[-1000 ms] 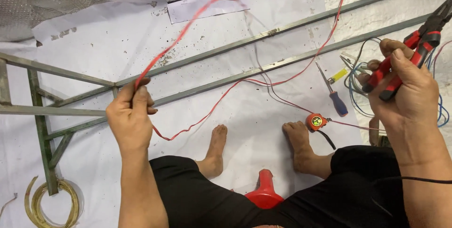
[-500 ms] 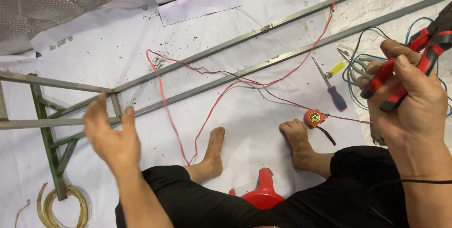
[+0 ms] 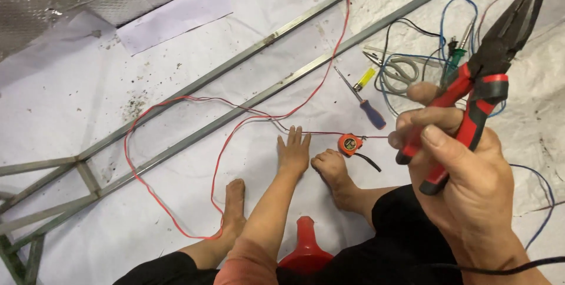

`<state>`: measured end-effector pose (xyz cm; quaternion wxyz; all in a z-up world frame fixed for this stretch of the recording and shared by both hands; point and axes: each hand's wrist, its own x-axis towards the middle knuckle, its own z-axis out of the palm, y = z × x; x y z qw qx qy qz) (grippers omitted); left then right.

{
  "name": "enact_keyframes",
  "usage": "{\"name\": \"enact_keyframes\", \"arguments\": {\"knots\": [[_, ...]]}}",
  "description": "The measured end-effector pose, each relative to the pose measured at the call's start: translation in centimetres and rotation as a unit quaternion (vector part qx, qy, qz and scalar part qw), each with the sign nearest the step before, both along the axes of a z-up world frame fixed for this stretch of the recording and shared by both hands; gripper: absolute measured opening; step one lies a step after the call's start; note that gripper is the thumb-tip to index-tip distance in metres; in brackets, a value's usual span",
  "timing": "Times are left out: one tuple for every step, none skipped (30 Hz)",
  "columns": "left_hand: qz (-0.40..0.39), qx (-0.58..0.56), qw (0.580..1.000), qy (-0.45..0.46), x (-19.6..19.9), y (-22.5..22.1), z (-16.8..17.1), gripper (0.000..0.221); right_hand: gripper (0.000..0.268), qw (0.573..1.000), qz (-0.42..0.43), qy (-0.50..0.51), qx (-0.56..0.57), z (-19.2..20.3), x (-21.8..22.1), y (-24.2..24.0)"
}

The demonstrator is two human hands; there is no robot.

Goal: Stripping insulation from electrical wires using pliers and twisting the ends together to form a connection.

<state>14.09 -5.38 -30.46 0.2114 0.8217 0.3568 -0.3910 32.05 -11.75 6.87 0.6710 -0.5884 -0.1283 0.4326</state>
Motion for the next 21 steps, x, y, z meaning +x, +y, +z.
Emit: {"name": "enact_keyframes", "arguments": {"knots": [[-0.018, 0.024, 1.0, 0.002, -0.1, 0.2, -0.6, 0.07, 0.023, 1.0, 0.0, 0.004, 0.005, 0.1, 0.2, -0.2], [-0.035, 0.048, 0.998, 0.003, -0.4, 0.4, -1.2, 0.07, 0.024, 1.0, 0.0, 0.009, 0.009, 0.1, 0.4, -0.4], [-0.038, 0.043, 0.998, 0.003, -0.7, 0.5, -1.7, 0.07, 0.024, 1.0, -0.003, 0.009, 0.005, 0.2, 0.6, -0.5], [-0.048, 0.062, 0.997, 0.012, -1.1, 0.5, -2.2, 0.066, 0.02, 0.999, -0.021, 0.022, 0.018, 0.3, 0.8, -0.5], [-0.056, 0.083, 0.995, 0.021, -1.6, 0.9, -2.7, 0.063, 0.016, 0.998, -0.036, 0.035, 0.035, 0.4, 0.9, -0.5], [-0.056, 0.081, 0.995, 0.021, -1.6, 1.0, -3.0, 0.063, 0.016, 0.998, -0.037, 0.036, 0.033, 0.4, 1.1, -0.6], [-0.038, 0.051, 0.998, 0.006, -1.6, 1.2, -3.3, 0.04, 0.017, 0.998, -0.038, 0.033, 0.049, 0.4, 1.2, -0.6], [-0.019, 0.02, 1.0, -0.009, -1.7, 1.4, -3.6, 0.036, 0.017, 0.997, -0.04, 0.031, 0.065, 0.4, 1.3, -0.7], [-0.018, 0.02, 1.0, -0.007, -1.7, 1.5, -4.4, 0.036, 0.017, 0.997, -0.039, 0.033, 0.065, 0.5, 1.3, -0.7], [0.012, -0.003, 0.999, -0.04, -1.7, 1.5, -5.1, 0.029, 0.015, 0.997, -0.044, 0.027, 0.065, 0.7, 1.2, -0.6], [0.042, -0.025, 0.996, -0.075, -1.8, 1.7, -5.8, 0.025, 0.012, 0.996, -0.049, 0.021, 0.066, 0.9, 1.1, -0.5], [0.043, -0.023, 0.996, -0.073, -1.4, 2.7, -4.1, 0.025, 0.012, 0.996, -0.047, 0.023, 0.068, 0.9, 1.0, -0.5], [0.061, -0.011, 0.992, -0.107, -1.0, 3.9, -2.3, 0.025, 0.012, 0.997, -0.044, 0.014, 0.059, 1.0, 0.9, -0.4], [0.077, 0.0, 0.987, -0.142, -0.6, 5.0, -0.4, 0.028, 0.012, 0.998, -0.041, 0.004, 0.05, 1.1, 0.8, -0.4], [0.079, 0.005, 0.987, -0.141, -0.7, 6.3, 2.0, 0.028, 0.012, 0.998, -0.039, 0.006, 0.054, 1.0, 0.7, -0.2], [0.099, 0.024, 0.974, -0.201, -0.8, 7.6, 4.5, 0.026, 0.011, 0.998, -0.042, 0.011, 0.047, 0.9, 0.6, -0.1], [0.117, 0.043, 0.957, -0.262, -0.8, 8.9, 7.0, 0.024, 0.01, 0.998, -0.045, 0.015, 0.041, 0.9, 0.5, 0.0], [0.118, 0.05, 0.957, -0.261, -1.2, 9.8, 11.2, 0.024, 0.01, 0.998, -0.042, 0.016, 0.046, 0.7, 0.4, 0.2], [0.14, 0.053, 0.943, -0.297, -1.6, 10.6, 15.5, 0.019, 0.009, 0.997, -0.047, 0.017, 0.051, 0.6, 0.3, 0.4], [0.162, 0.057, 0.927, -0.332, -2.0, 11.3, 19.8, 0.03, 0.01, 0.997, -0.053, 0.017, 0.056, 0.4, 0.2, 0.5], [0.163, 0.062, 0.926, -0.334, -2.9, 11.5, 22.9, 0.03, 0.01, 0.997, -0.049, 0.017, 0.061, 0.2, 0.0, 0.9]]}}
